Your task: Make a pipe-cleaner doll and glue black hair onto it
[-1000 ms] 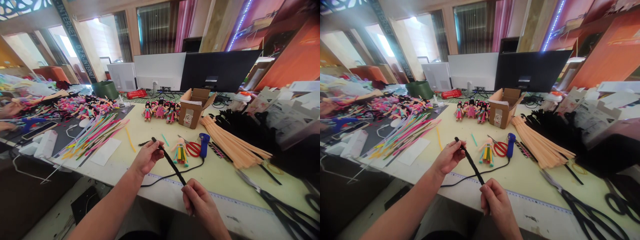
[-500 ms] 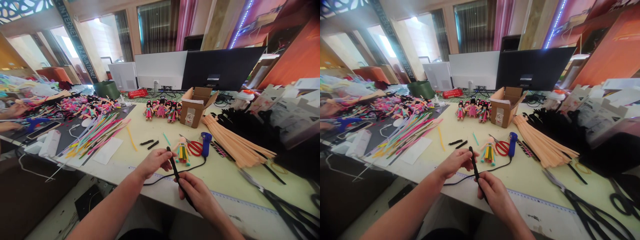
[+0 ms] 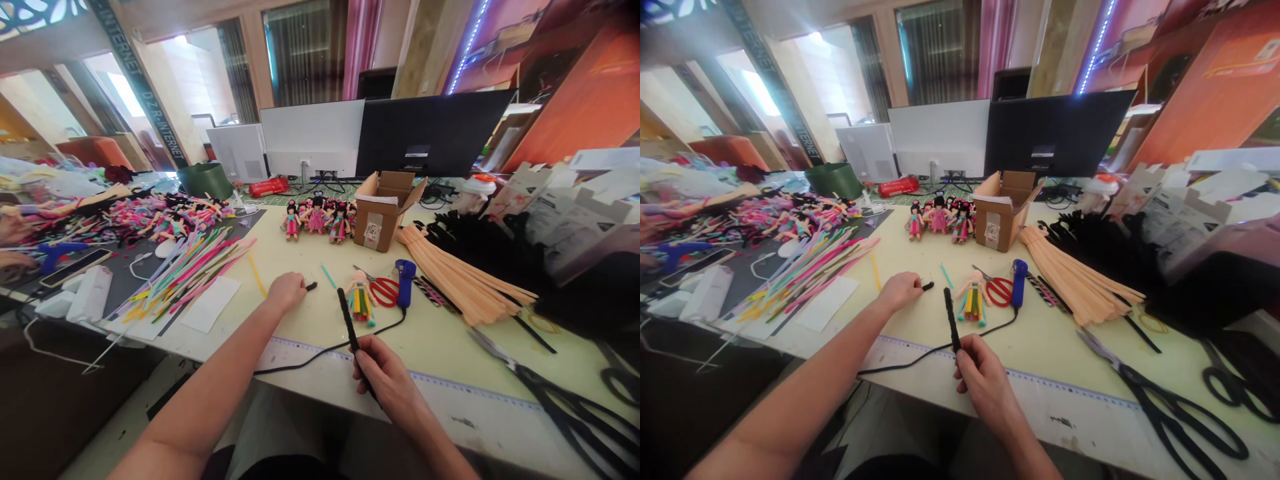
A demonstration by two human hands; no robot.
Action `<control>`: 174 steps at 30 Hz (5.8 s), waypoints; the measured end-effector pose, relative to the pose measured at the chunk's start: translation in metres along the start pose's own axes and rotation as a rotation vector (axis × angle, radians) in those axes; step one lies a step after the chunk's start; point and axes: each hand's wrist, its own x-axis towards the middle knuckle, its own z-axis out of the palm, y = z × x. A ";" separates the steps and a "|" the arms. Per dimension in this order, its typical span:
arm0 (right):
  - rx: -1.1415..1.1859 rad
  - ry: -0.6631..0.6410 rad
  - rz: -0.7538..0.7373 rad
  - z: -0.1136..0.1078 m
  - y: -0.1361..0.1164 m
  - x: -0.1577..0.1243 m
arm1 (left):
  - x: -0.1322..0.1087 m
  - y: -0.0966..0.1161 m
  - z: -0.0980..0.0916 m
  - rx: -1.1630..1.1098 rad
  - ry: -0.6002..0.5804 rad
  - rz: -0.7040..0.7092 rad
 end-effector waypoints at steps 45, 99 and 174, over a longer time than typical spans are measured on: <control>-0.184 0.189 -0.277 -0.002 -0.005 0.004 | -0.088 0.085 0.019 -1.080 -0.281 0.005; -0.073 0.085 -0.170 -0.002 -0.017 -0.004 | -0.098 0.080 0.017 -0.954 -0.248 0.149; -1.493 -0.029 -0.907 -0.034 -0.054 0.004 | -0.074 0.079 -0.026 -0.509 -0.918 0.149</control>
